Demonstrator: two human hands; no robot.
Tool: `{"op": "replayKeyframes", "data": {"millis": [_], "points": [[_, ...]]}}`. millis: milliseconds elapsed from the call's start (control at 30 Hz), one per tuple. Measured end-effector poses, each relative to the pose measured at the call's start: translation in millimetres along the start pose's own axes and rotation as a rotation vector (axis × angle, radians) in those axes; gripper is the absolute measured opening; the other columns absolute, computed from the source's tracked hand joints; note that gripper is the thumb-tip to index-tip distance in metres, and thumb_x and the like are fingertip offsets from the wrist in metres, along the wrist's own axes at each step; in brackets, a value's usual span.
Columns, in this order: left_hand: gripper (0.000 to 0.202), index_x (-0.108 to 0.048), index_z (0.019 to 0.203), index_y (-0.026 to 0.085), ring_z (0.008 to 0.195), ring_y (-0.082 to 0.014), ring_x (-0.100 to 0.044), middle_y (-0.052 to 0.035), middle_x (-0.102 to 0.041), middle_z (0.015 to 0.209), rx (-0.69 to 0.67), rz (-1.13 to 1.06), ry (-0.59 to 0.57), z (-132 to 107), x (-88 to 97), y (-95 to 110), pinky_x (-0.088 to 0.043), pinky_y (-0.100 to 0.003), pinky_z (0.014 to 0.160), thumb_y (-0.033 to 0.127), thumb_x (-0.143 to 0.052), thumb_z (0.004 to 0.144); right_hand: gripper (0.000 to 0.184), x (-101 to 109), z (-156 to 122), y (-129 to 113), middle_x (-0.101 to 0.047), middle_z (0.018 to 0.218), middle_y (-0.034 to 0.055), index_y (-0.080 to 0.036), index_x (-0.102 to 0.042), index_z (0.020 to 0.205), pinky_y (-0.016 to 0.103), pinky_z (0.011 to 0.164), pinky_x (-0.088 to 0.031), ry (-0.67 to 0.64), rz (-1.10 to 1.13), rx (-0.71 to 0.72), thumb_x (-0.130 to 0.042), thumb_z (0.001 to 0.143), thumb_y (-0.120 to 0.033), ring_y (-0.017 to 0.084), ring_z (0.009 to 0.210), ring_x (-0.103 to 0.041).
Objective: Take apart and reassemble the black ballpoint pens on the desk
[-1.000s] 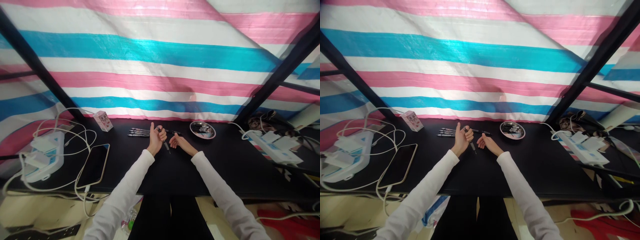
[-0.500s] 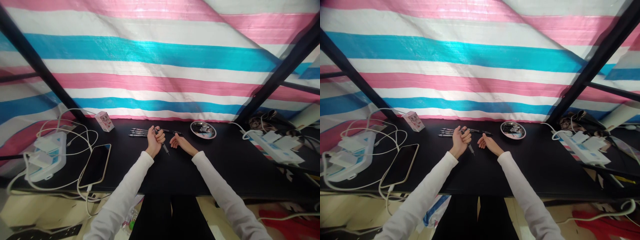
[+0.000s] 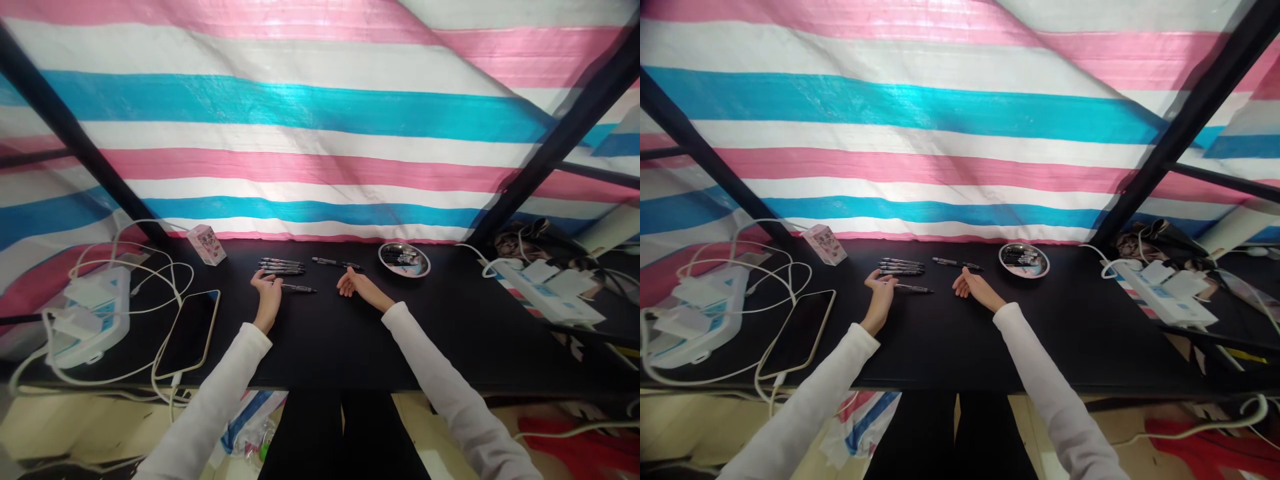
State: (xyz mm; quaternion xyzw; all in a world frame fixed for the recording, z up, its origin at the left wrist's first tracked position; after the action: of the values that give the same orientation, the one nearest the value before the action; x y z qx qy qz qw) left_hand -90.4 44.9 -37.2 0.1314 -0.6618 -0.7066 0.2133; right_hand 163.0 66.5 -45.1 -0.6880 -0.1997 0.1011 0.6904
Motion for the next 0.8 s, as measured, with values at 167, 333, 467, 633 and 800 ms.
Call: {"op": "replayKeyframes", "data": {"millis": [167, 333, 467, 633, 800], "points": [[0.039, -0.047, 0.117, 0.02, 0.121, -0.0303, -0.035, -0.0131, -0.039, 0.125, -0.29, 0.704, 0.003, -15, 17.1, 21, -0.029, -0.048, 0.099, 0.017, -0.05, 0.078, 0.066, -1, -2, -2, -0.062, 0.065, 0.005, -0.015, -0.062, 0.076, 0.024, 0.055, -0.043, 0.002, -0.014, 0.006, -0.027, 0.081, -0.071, 0.01, 0.056, -0.053], [0.025, -0.058, 0.106, 0.027, 0.098, -0.0258, -0.047, -0.0073, -0.052, 0.111, -0.67, 0.943, -0.41, -34, -10.1, 29, -0.039, -0.04, 0.084, 0.025, -0.042, 0.087, 0.061, -2, -4, -5, -0.06, 0.065, 0.0044, -0.015, -0.06, 0.077, 0.024, 0.054, -0.041, 0.017, -0.06, 0.033, -0.03, 0.084, -0.067, 0.01, 0.055, -0.052], [0.025, -0.06, 0.103, 0.023, 0.09, -0.0245, -0.049, -0.0086, -0.054, 0.098, -0.732, 1.004, -0.393, -16, -8.7, 26, -0.04, -0.036, 0.081, 0.029, -0.04, 0.089, 0.046, 6, -11, -17, -0.057, 0.068, 0.0021, -0.017, -0.059, 0.08, 0.025, 0.054, -0.039, 0.134, -0.229, 0.147, -0.037, 0.087, -0.057, 0.011, 0.056, -0.049], [0.024, -0.059, 0.103, 0.023, 0.09, -0.0259, -0.049, -0.0098, -0.053, 0.098, -0.725, 1.067, -0.327, 14, 0.0, 24, -0.04, -0.037, 0.082, 0.026, -0.041, 0.088, 0.029, 18, -22, -39, -0.057, 0.078, 0.0035, -0.02, -0.058, 0.08, 0.03, 0.069, -0.041, 0.325, -0.582, 0.33, -0.04, 0.089, -0.04, 0.015, 0.069, -0.05], [0.019, -0.055, 0.099, 0.02, 0.092, -0.0259, -0.05, -0.0098, -0.053, 0.098, -0.725, 1.065, -0.331, 24, -2.4, 22, -0.041, -0.037, 0.083, 0.023, -0.043, 0.085, 0.017, 49, -27, -49, -0.056, 0.086, 0.0074, -0.019, -0.059, 0.086, 0.035, 0.082, -0.04, 0.468, -0.811, 0.441, -0.043, 0.085, -0.024, 0.021, 0.085, -0.05]]}}
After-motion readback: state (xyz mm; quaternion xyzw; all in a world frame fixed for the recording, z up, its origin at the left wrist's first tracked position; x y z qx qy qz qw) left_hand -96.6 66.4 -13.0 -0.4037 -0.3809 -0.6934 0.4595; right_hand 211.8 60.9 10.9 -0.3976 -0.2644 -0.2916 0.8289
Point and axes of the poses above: each hand's wrist, its own z-axis towards the middle knuckle, its own x-axis out of the back of the hand, y = z × x, the point moved 6 cm from there along z, towards the middle knuckle
